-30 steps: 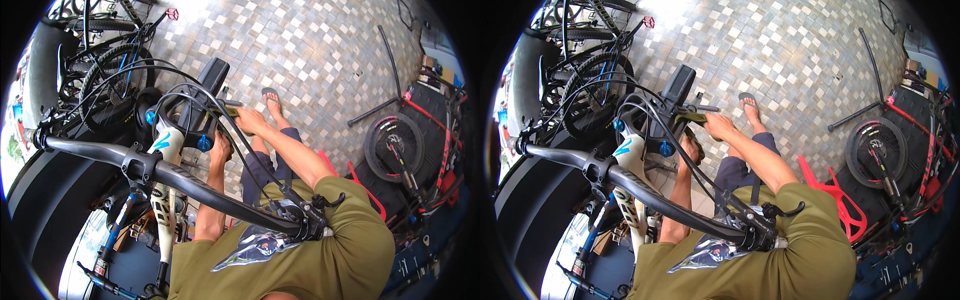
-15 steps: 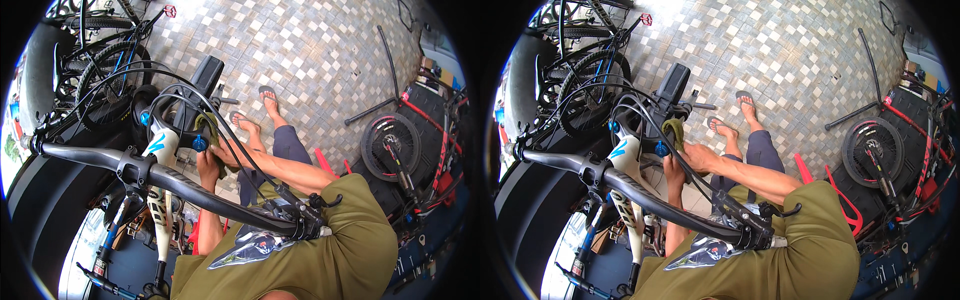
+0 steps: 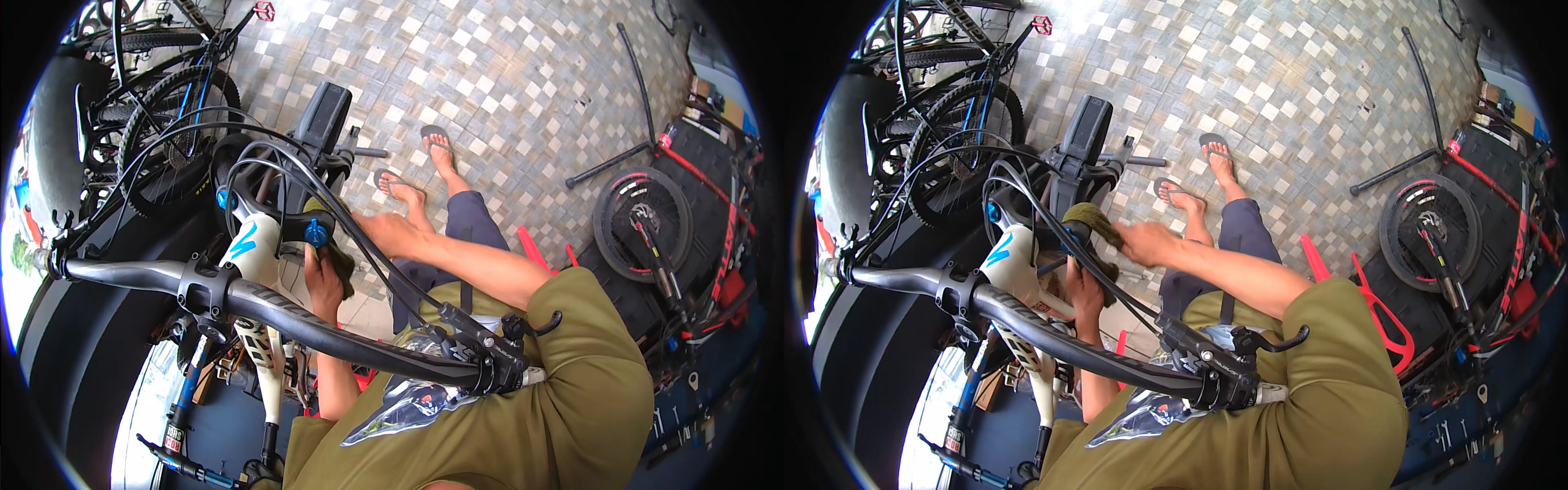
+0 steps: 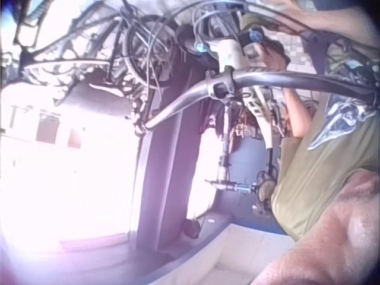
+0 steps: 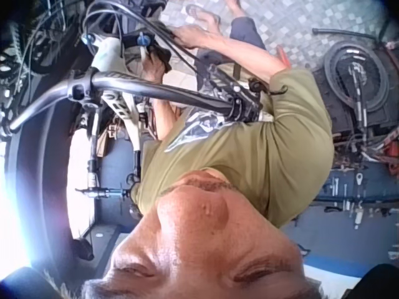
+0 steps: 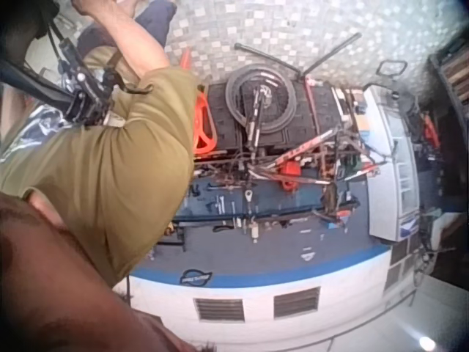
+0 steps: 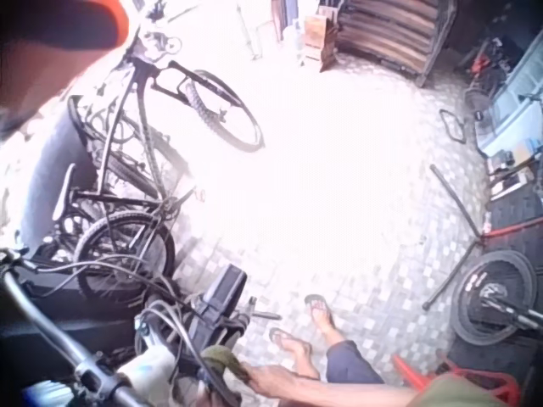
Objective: The person wipes the frame, fork, handlebars, and seat post of a white bicycle using a green cloth. The person moves around the bike to reach different areas and finishes by placing the cloth on a workbench.
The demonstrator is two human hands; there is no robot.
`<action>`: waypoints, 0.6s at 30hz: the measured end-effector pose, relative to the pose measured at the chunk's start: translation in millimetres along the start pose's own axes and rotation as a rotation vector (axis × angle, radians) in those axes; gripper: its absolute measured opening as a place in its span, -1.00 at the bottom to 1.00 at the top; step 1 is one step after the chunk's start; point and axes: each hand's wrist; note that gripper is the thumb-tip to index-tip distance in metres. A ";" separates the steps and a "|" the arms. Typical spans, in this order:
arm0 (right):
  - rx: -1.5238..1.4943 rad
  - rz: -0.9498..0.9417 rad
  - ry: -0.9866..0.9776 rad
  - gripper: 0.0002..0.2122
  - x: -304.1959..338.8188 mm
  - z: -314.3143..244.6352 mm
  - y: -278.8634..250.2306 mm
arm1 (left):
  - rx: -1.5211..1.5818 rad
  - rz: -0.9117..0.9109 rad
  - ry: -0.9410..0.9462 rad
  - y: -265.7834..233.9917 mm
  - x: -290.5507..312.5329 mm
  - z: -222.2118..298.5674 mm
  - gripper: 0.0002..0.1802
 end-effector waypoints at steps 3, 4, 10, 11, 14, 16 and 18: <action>0.168 -0.004 0.069 -0.69 -31.8 31.5 -4.2 | -0.264 -0.007 0.216 27.3 -22.3 -15.1 -0.72; 0.210 -0.009 0.088 -0.69 -38.8 40.2 -5.5 | -0.470 0.043 0.566 36.4 -30.2 -40.7 -0.69; 0.369 0.084 0.121 -0.74 -59.4 98.4 -14.3 | -0.810 -0.279 0.653 58.6 -81.1 -115.5 -0.55; 0.377 0.041 0.100 -0.74 -59.9 92.5 -14.6 | -0.858 -0.330 0.619 57.0 -82.1 -130.7 -0.51; 0.334 0.002 0.059 -0.71 -48.0 95.3 0.9 | -0.928 -0.253 0.761 59.2 -64.2 -101.6 -0.53; 0.221 0.033 0.019 -0.68 -38.9 84.8 12.6 | -0.817 -0.125 0.766 42.8 -48.8 -69.9 -0.55; 0.097 -0.014 0.001 -0.67 -20.1 44.3 -2.4 | -0.473 -0.102 0.400 24.7 -22.4 -34.5 -0.59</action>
Point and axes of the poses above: each hand's wrist, its own x-axis away from the middle knuckle, its own y-axis out of the palm, z = x × y, and after that the axes turned 8 degrees about z, right-handed
